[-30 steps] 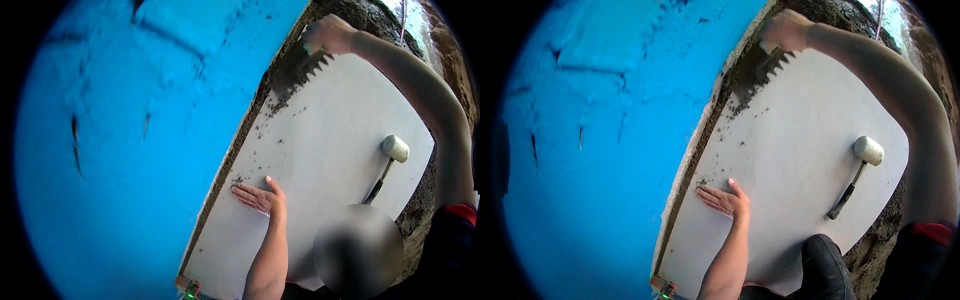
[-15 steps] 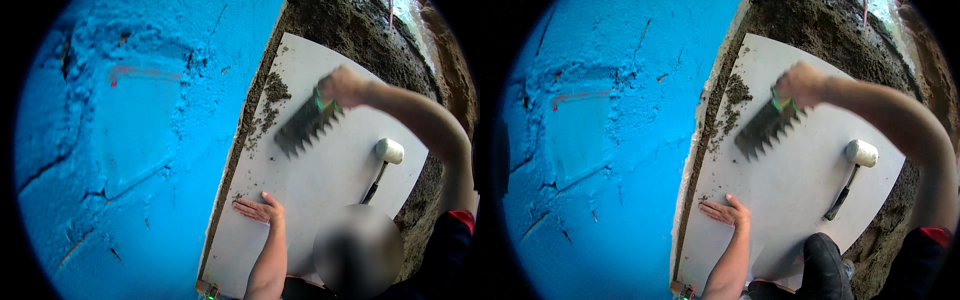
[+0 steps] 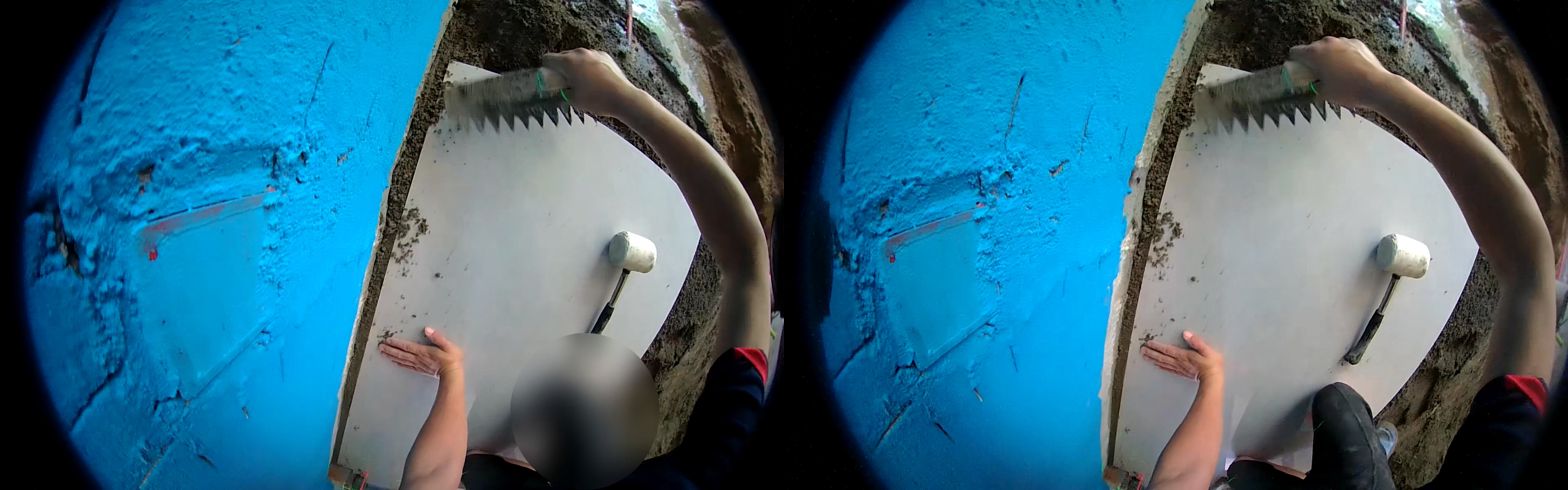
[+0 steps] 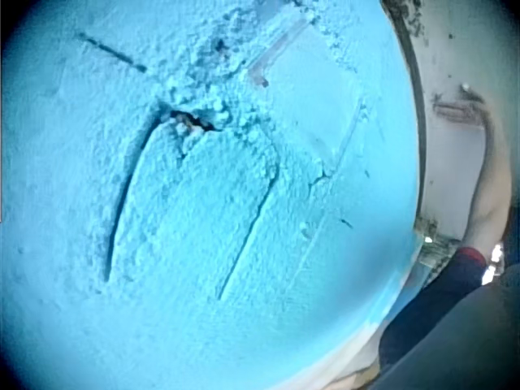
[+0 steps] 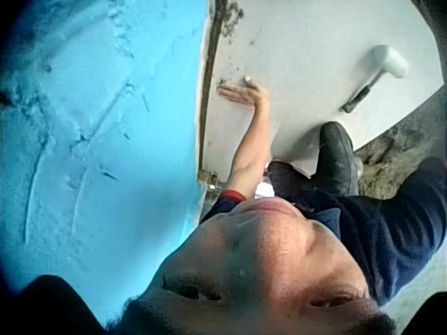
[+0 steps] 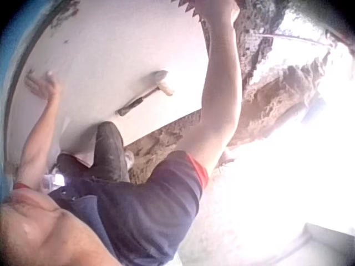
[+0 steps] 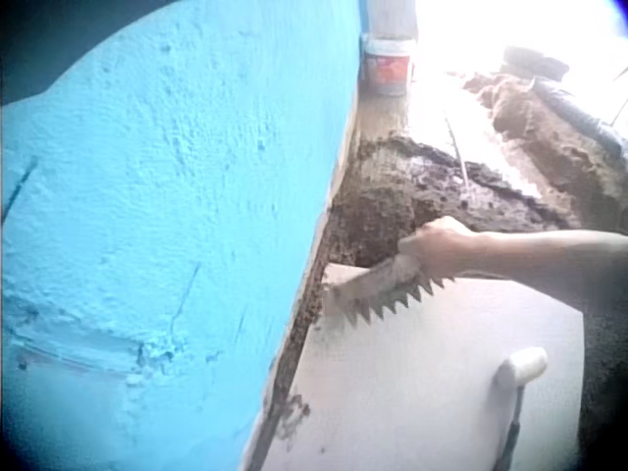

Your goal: The person measures the distance from a wall to a floor tile, applies mortar to the edge of the tile using a notched trowel, and taps the tile with a rubber mallet.

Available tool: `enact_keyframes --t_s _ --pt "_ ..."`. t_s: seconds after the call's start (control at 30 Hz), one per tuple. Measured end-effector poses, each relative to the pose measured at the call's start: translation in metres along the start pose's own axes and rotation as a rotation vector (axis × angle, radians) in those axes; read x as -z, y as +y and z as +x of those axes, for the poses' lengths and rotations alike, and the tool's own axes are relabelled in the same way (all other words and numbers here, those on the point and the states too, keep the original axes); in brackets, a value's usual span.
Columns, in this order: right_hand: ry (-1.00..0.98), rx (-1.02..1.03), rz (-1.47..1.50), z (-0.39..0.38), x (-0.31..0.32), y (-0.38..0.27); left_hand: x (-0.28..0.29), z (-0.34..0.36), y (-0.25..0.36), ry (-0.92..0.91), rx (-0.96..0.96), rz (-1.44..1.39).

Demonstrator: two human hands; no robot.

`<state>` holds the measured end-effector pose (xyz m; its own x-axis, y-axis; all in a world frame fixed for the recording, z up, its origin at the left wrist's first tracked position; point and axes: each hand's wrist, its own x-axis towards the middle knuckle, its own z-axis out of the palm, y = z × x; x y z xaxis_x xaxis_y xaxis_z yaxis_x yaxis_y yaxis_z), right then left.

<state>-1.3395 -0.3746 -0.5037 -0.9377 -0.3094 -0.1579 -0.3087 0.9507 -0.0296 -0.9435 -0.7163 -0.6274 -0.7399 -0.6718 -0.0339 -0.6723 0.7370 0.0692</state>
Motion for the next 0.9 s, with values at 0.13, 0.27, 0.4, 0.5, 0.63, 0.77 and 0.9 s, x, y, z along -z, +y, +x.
enact_keyframes --t_s 0.13,0.27,0.4,0.5,0.63,0.77,0.9 --pt "-0.079 -0.216 0.351 -0.005 0.008 -0.008 -0.004 0.002 -0.008 -0.023 0.002 -0.009" --pt "-0.075 -0.137 0.107 0.008 -0.008 -0.013 -0.006 -0.002 -0.003 -0.041 -0.001 -0.021" --pt "-0.037 -0.125 0.113 0.010 -0.025 -0.019 -0.003 -0.001 0.001 -0.054 0.025 -0.037" --pt "-0.090 -0.089 0.094 0.016 -0.015 -0.043 0.001 0.001 0.000 -0.037 0.016 -0.023" --pt "-0.271 -0.011 -0.154 0.041 0.027 -0.056 -0.001 -0.002 0.004 -0.092 0.059 -0.040" --pt "-0.250 0.124 -0.202 0.035 0.049 -0.042 -0.004 -0.002 0.000 -0.030 -0.012 -0.052" --pt "-0.107 -0.105 -0.044 0.028 0.035 -0.040 -0.002 0.001 -0.006 -0.032 0.012 -0.040"
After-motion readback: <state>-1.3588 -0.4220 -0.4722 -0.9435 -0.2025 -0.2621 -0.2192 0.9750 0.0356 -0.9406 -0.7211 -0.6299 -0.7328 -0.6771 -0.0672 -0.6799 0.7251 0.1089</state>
